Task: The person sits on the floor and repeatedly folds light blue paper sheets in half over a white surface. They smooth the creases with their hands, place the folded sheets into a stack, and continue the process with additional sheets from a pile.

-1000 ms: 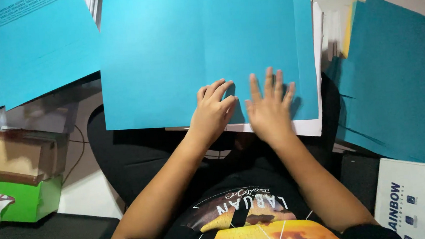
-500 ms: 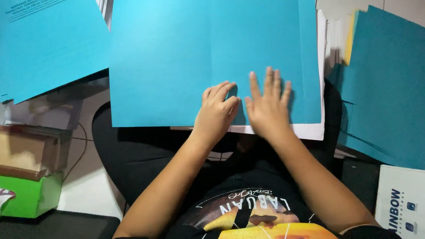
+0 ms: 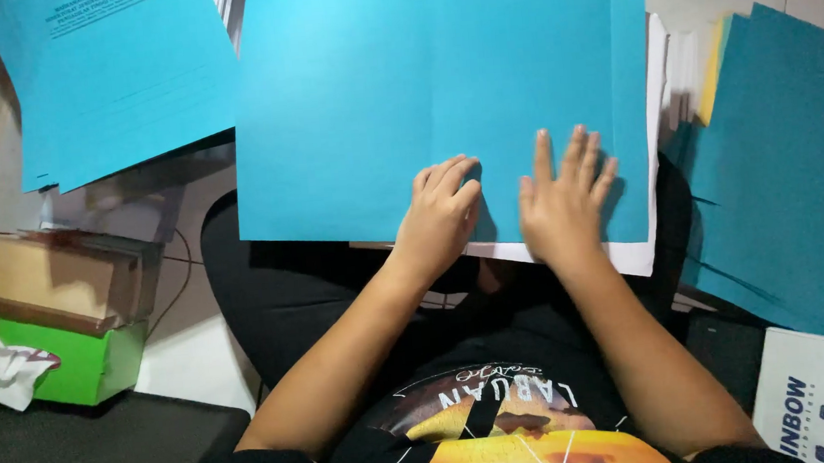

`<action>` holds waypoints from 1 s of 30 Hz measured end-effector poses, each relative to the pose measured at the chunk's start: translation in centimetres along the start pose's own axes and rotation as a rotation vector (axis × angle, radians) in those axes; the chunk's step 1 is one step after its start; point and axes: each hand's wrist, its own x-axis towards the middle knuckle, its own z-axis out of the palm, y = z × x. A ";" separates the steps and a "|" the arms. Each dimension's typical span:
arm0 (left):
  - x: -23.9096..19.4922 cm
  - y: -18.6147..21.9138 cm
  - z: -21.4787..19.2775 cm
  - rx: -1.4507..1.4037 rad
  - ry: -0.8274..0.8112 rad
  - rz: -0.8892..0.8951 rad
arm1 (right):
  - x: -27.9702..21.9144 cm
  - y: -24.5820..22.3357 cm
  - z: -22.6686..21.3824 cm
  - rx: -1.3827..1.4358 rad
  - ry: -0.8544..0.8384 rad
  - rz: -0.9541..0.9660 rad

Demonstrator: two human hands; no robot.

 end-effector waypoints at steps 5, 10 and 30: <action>-0.3 0.0 0.0 -0.035 -0.012 -0.008 | 0.6 -3.6 -1.0 0.079 -0.076 -0.166; 0.5 1.0 -1.5 -0.078 -0.046 -0.023 | -0.1 1.2 -1.4 0.109 -0.086 -0.093; 0.1 4.6 0.1 0.310 -0.532 0.158 | -6.7 8.7 -10.3 0.822 0.215 0.298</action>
